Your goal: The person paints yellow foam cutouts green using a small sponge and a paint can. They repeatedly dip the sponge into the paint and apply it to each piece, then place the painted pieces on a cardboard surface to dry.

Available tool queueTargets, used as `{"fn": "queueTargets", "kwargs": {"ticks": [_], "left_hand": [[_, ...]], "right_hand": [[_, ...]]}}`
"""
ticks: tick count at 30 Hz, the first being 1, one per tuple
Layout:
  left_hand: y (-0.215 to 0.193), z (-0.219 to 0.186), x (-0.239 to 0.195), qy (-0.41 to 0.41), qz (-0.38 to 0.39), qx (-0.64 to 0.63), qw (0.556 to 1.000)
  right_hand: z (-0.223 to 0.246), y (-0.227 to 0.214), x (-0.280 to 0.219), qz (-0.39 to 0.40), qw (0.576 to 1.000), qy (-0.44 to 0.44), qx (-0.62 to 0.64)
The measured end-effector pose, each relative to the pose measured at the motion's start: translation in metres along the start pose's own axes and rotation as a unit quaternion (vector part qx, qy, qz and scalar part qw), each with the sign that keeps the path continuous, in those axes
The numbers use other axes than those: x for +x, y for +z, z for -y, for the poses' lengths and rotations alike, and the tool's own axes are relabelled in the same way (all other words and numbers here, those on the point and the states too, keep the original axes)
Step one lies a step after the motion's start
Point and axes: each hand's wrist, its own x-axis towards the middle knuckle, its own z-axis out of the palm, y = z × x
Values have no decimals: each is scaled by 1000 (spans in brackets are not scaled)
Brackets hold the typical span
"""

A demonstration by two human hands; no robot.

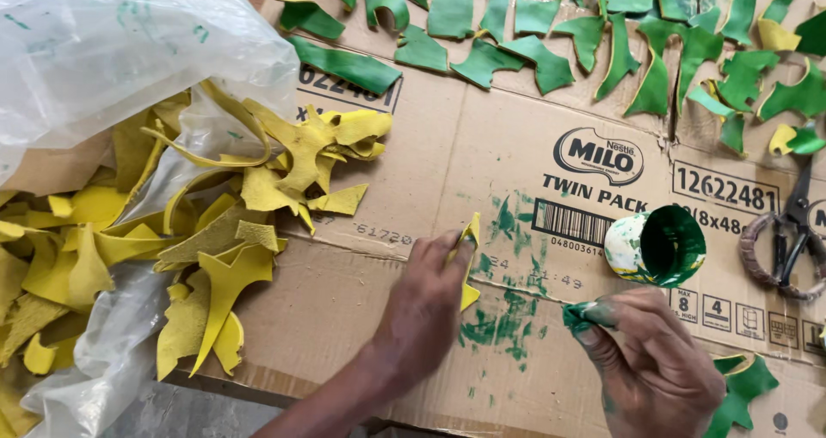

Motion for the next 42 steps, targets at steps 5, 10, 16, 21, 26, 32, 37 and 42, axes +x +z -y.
{"fn": "queueTargets", "kwargs": {"ticks": [5, 10, 16, 21, 26, 32, 37, 42], "left_hand": [[24, 7, -28, 42, 71, 102, 991], [17, 2, -50, 62, 128, 96, 985], [5, 21, -24, 51, 216, 114, 968], [-3, 50, -7, 100, 220, 122, 963], [4, 46, 16, 163, 195, 205, 945], [6, 35, 42, 139, 230, 193, 944], [28, 16, 86, 83, 258, 162, 949], [53, 16, 134, 126, 120, 153, 973]], "right_hand": [[-12, -4, -3, 7, 1000, -19, 14], [-9, 1, -2, 2, 999, 1, 49], [-4, 7, -7, 30, 998, 48, 18], [-17, 8, -19, 87, 970, 76, 213], [-28, 15, -29, 116, 892, 122, 419], [-19, 23, -23, 125, 908, 87, 390], [-19, 21, -20, 103, 906, 72, 405], [-33, 15, -19, 90, 882, 56, 459]]}}
